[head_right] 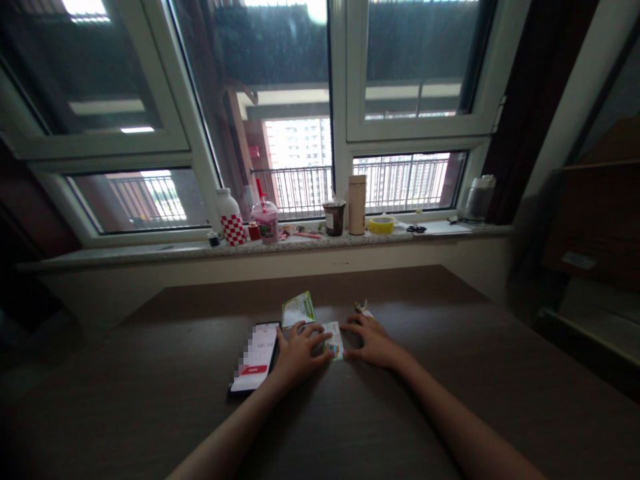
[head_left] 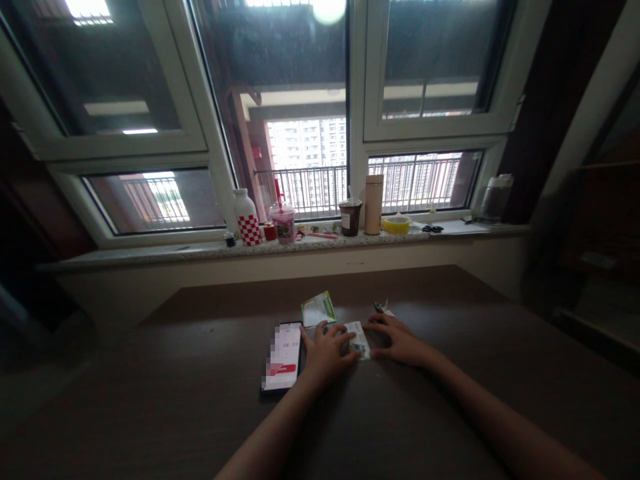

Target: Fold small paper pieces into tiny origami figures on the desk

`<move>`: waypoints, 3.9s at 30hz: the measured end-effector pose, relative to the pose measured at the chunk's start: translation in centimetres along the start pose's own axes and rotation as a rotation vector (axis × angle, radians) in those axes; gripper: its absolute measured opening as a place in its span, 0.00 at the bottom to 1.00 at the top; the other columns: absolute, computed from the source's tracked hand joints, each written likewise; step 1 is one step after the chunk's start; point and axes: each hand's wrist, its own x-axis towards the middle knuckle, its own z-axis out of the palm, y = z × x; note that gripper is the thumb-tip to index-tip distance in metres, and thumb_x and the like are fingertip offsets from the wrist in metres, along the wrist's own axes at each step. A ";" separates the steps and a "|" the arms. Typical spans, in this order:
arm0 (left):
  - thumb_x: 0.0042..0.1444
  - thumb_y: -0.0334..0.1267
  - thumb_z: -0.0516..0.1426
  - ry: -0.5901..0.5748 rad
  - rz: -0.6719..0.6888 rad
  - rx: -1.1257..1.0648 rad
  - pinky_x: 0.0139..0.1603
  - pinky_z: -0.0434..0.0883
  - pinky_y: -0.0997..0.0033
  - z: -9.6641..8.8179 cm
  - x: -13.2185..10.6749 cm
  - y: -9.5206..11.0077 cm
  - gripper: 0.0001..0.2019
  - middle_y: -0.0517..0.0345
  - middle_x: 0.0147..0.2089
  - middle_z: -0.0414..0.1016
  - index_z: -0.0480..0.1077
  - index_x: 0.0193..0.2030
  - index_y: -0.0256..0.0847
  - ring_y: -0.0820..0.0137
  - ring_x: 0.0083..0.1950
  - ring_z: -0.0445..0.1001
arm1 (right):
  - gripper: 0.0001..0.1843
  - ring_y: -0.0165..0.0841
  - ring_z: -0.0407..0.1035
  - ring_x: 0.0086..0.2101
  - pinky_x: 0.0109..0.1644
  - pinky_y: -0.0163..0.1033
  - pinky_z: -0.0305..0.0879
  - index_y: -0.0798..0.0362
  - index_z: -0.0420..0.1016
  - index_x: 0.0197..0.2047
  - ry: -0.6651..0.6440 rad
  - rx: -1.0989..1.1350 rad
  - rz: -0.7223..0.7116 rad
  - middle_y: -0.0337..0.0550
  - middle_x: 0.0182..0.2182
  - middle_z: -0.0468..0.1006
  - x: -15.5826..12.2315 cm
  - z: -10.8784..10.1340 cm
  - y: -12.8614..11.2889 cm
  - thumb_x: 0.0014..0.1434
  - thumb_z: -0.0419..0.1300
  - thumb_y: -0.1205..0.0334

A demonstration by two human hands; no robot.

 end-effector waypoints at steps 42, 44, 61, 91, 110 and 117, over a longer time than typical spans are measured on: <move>0.56 0.59 0.53 -0.053 -0.034 0.060 0.60 0.30 0.19 -0.6 0.0 0.5 0.21 0.64 0.63 0.67 0.67 0.56 0.67 0.47 0.68 0.52 | 0.16 0.46 0.61 0.52 0.53 0.49 0.60 0.36 0.77 0.51 0.203 -0.240 0.184 0.49 0.48 0.69 1.4 1.6 -2.2 0.64 0.53 0.50; 0.56 0.59 0.54 -0.053 -0.033 0.048 0.60 0.29 0.19 -0.6 0.0 0.5 0.21 0.63 0.63 0.67 0.68 0.56 0.66 0.47 0.68 0.52 | 0.16 0.46 0.61 0.52 0.53 0.49 0.60 0.36 0.77 0.52 0.207 -0.257 0.194 0.50 0.48 0.69 1.5 1.7 -2.3 0.64 0.53 0.50; 0.57 0.59 0.53 -0.082 -0.052 0.081 0.61 0.30 0.20 -1.0 -0.1 0.9 0.21 0.65 0.64 0.66 0.67 0.57 0.67 0.46 0.68 0.51 | 0.15 0.43 0.62 0.53 0.57 0.49 0.60 0.43 0.78 0.50 0.286 -0.222 0.069 0.49 0.51 0.69 1.6 2.4 -0.9 0.62 0.58 0.57; 0.56 0.59 0.53 -0.055 -0.038 0.059 0.59 0.27 0.18 -0.3 -0.1 0.4 0.21 0.65 0.63 0.67 0.68 0.57 0.67 0.46 0.68 0.51 | 0.22 0.44 0.61 0.55 0.62 0.49 0.56 0.42 0.78 0.52 0.096 -0.047 0.065 0.48 0.52 0.69 1.5 0.7 -0.6 0.54 0.64 0.50; 0.56 0.59 0.54 -0.010 -0.012 0.006 0.58 0.26 0.17 0.1 -0.1 0.0 0.20 0.65 0.62 0.68 0.68 0.55 0.67 0.47 0.68 0.52 | 0.36 0.51 0.53 0.62 0.67 0.55 0.47 0.44 0.71 0.59 -0.058 -0.003 0.014 0.52 0.61 0.62 0.4 -0.4 -0.5 0.47 0.68 0.48; 0.56 0.59 0.54 0.002 -0.003 -0.012 0.58 0.24 0.18 0.2 -0.1 -0.1 0.20 0.66 0.61 0.69 0.69 0.55 0.66 0.48 0.67 0.53 | 0.38 0.51 0.50 0.64 0.68 0.54 0.45 0.43 0.69 0.61 -0.098 0.005 0.034 0.51 0.63 0.59 0.2 -0.5 -0.5 0.45 0.69 0.47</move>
